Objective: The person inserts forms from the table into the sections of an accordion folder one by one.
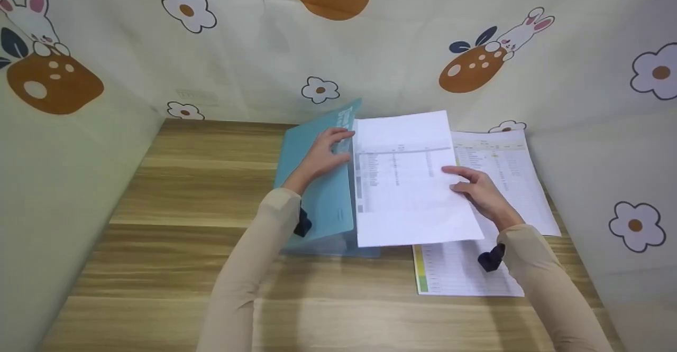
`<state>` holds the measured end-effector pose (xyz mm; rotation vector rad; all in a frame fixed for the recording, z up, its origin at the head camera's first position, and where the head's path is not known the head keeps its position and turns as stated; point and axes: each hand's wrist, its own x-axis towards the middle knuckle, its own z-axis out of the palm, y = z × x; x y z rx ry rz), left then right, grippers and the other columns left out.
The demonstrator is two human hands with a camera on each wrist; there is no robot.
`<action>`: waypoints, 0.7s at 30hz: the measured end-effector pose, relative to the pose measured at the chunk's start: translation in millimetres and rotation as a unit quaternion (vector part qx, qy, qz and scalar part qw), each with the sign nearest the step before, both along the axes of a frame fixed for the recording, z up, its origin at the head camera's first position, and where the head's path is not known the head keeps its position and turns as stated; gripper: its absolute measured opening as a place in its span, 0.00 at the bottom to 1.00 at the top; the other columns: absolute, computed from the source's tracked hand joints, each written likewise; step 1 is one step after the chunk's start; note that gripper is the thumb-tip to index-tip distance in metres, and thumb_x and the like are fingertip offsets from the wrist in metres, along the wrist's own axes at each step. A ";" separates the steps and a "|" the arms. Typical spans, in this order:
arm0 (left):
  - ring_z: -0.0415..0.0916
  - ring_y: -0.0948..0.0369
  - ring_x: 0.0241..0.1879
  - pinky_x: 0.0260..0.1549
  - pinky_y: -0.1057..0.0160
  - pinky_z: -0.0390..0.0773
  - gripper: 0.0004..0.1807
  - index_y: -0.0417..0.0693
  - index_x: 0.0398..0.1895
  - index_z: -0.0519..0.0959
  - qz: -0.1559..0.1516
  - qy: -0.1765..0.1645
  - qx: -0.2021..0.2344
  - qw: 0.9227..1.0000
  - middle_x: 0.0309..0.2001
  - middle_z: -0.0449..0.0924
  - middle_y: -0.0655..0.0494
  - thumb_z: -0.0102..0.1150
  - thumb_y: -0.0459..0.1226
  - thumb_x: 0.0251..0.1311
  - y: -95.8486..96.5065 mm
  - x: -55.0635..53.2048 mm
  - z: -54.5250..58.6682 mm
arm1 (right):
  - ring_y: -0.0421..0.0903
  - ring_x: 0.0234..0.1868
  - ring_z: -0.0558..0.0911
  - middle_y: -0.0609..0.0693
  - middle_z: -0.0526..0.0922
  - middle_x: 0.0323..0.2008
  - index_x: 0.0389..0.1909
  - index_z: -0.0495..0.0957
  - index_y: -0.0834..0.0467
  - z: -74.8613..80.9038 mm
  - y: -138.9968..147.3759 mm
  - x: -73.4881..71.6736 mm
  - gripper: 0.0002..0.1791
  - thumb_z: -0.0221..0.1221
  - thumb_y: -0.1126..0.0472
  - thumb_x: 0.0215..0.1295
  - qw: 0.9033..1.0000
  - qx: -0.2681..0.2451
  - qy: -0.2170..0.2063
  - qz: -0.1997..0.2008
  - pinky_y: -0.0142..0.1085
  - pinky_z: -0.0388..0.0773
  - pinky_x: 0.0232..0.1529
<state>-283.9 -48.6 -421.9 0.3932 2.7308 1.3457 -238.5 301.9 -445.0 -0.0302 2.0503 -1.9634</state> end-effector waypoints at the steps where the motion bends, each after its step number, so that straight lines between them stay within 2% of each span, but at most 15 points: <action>1: 0.51 0.59 0.60 0.53 0.51 0.57 0.28 0.61 0.59 0.67 -0.001 0.000 -0.001 1.000 0.62 0.56 0.61 0.54 0.43 0.50 0.1 -0.1 -0.3 | 0.47 0.39 0.77 0.52 0.73 0.47 0.55 0.68 0.64 -0.5 -1.0 -0.7 0.24 0.50 0.76 0.54 1.000 -0.003 0.001 -0.005 0.35 0.75 0.35; 10: 0.52 0.58 0.59 0.53 0.51 0.57 0.27 0.56 0.58 0.69 -0.011 0.014 0.003 1.000 0.60 0.58 0.58 0.52 0.42 0.49 0.4 -0.3 1.5 | 0.44 0.39 0.76 0.53 0.69 0.51 0.55 0.68 0.65 -3.0 -10.3 -5.6 0.24 0.49 0.76 0.54 0.999 -0.008 0.021 -0.045 0.32 0.75 0.35; 13: 0.52 0.57 0.59 0.54 0.50 0.56 0.27 0.56 0.58 0.69 -0.010 0.008 0.000 1.000 0.61 0.57 0.58 0.52 0.42 0.50 1.1 -0.4 2.0 | 0.44 0.40 0.75 0.55 0.67 0.52 0.56 0.67 0.65 -3.8 -14.1 -5.4 0.24 0.49 0.76 0.55 0.998 -0.003 0.025 -0.056 0.32 0.74 0.36; 21: 0.51 0.57 0.60 0.54 0.49 0.56 0.27 0.58 0.58 0.68 -0.010 0.007 0.002 1.000 0.61 0.57 0.58 0.54 0.42 0.50 1.4 -0.8 0.3 | 0.45 0.39 0.75 0.58 0.65 0.55 0.57 0.65 0.65 -8.3 -26.3 -3.1 0.25 0.49 0.74 0.56 0.998 0.018 0.042 -0.050 0.32 0.74 0.36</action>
